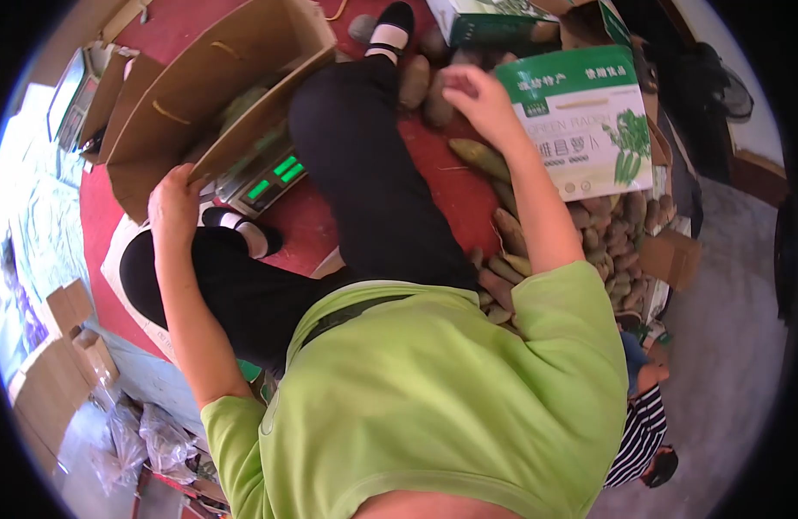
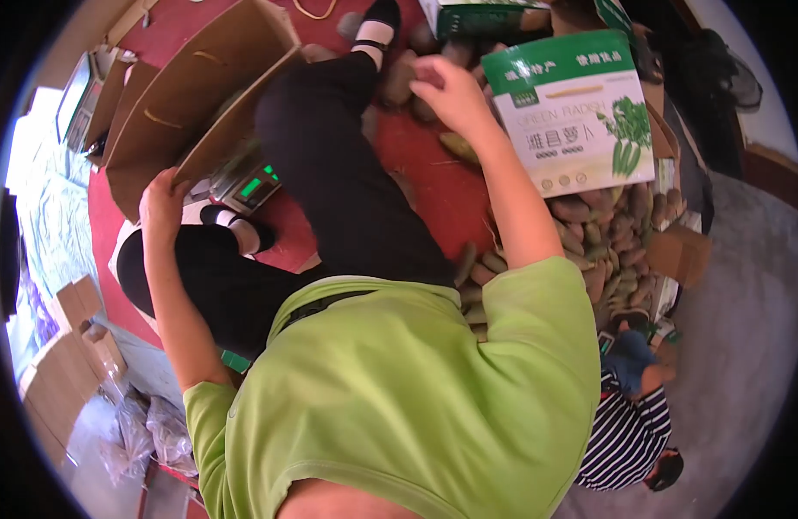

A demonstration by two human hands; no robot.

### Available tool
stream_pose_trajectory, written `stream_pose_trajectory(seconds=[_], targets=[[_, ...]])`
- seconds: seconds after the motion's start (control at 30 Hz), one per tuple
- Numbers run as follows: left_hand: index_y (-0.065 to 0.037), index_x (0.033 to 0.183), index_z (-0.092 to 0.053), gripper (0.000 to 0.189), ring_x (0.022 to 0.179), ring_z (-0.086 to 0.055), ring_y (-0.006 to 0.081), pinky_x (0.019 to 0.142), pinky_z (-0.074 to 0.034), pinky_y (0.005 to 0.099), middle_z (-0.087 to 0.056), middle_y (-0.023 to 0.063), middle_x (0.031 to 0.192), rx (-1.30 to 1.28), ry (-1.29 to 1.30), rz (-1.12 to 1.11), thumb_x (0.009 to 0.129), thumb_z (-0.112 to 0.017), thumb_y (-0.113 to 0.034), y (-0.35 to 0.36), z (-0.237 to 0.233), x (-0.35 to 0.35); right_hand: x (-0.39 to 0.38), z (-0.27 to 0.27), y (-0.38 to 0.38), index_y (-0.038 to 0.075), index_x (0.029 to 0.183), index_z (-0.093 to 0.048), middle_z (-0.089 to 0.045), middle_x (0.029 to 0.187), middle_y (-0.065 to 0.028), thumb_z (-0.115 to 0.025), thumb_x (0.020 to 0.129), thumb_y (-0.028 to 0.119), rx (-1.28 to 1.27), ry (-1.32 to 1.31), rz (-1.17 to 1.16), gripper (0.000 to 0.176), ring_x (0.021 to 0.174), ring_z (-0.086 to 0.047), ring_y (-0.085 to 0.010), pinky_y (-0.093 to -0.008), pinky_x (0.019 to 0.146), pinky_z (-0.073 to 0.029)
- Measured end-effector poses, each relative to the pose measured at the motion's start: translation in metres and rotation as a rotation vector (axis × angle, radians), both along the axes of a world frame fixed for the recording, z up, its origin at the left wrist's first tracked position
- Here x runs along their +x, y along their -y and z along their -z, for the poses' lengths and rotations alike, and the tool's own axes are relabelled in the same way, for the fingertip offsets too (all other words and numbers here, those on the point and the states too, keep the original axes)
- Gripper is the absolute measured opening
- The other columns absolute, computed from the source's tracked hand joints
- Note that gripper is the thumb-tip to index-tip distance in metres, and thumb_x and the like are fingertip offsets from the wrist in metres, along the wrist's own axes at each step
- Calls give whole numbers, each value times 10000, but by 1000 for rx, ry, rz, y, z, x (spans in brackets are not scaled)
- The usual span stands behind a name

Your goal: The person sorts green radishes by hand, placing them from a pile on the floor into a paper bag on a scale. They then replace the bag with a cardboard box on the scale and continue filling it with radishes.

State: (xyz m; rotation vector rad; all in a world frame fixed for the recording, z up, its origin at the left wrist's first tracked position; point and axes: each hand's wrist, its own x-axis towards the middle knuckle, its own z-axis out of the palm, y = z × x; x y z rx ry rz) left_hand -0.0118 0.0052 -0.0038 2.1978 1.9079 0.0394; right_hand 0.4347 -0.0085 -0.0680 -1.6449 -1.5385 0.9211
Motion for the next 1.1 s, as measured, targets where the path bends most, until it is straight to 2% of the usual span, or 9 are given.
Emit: stream_pose_trajectory(seconds=[0.17, 0.3, 0.4, 0.47, 0.6, 0.73, 0.8, 0.9, 1.1], targets=[[-42, 1000, -651, 223, 906, -605, 360, 782, -465, 433, -643, 165, 927, -68, 12, -40, 804, -619, -144, -3, 5, -2, 77, 106, 129, 64, 1093, -610, -654, 1007, -167, -731, 747, 224, -405, 505, 54, 400, 948, -627, -345, -410, 859, -490], [-41, 991, -648, 218, 889, -605, 362, 768, -464, 428, -640, 171, 914, -60, 20, -48, 807, -625, -156, -3, 8, -4, 89, 129, 209, 61, 1248, -530, -558, 1250, -164, -769, 694, 283, -826, 729, 106, 642, 1165, -524, -333, -384, 960, -440], [-44, 983, -647, 211, 883, -605, 363, 761, -466, 429, -638, 174, 908, -79, 13, -61, 806, -624, -155, -3, 7, -3, 115, 168, 274, 122, 1305, -493, -454, 1378, -119, -776, 665, 375, -714, 729, -67, 744, 1286, -407, -331, -445, 1024, -391], [-45, 979, -646, 208, 880, -606, 365, 757, -467, 430, -637, 175, 905, -83, 7, -87, 804, -624, -155, -4, 8, -4, 85, 123, 265, 184, 1303, -507, -402, 1425, -78, -739, 715, 388, -1171, 861, -130, 664, 1339, -339, -317, -517, 1056, -342], [-56, 965, -651, 190, 882, -608, 360, 762, -473, 425, -637, 167, 895, -20, -8, -31, 795, -612, -133, 0, 2, 1, 105, 167, 309, 198, 1152, -638, -537, 1305, -45, -569, 871, 373, -1263, 913, -89, 338, 1282, -414, -276, -554, 985, -375], [-56, 944, -656, 173, 868, -606, 361, 759, -469, 430, -631, 164, 871, 8, 39, -49, 792, -612, -128, 0, 3, -1, 99, 151, 304, 171, 1016, -684, -628, 1169, -51, -522, 897, 381, -1157, 941, -100, 291, 1189, -507, -280, -503, 929, -418], [-49, 987, -641, 223, 872, -602, 359, 757, -463, 411, -636, 171, 896, -56, 3, -61, 798, -627, -167, -1, 1, 1, 109, 157, 305, 122, 903, -673, -683, 947, -82, -521, 912, 374, -1118, 619, 113, 294, 949, -632, -277, -414, 813, -475], [-46, 938, -647, 183, 868, -603, 362, 755, -465, 425, -631, 172, 872, -36, 32, -66, 793, -623, -155, 1, -2, 5, 121, 185, 308, 64, 770, -615, -628, 695, -91, -507, 936, 372, -839, 512, 171, 366, 651, -615, -219, -332, 636, -473], [-54, 909, -653, 154, 872, -606, 364, 765, -467, 441, -635, 173, 861, -56, 40, -79, 789, -620, -145, 0, -1, 2, 90, 138, 231, 44, 708, -501, -464, 577, -24, -482, 968, 342, -514, -180, 464, 395, 503, -467, -123, -286, 530, -419]])
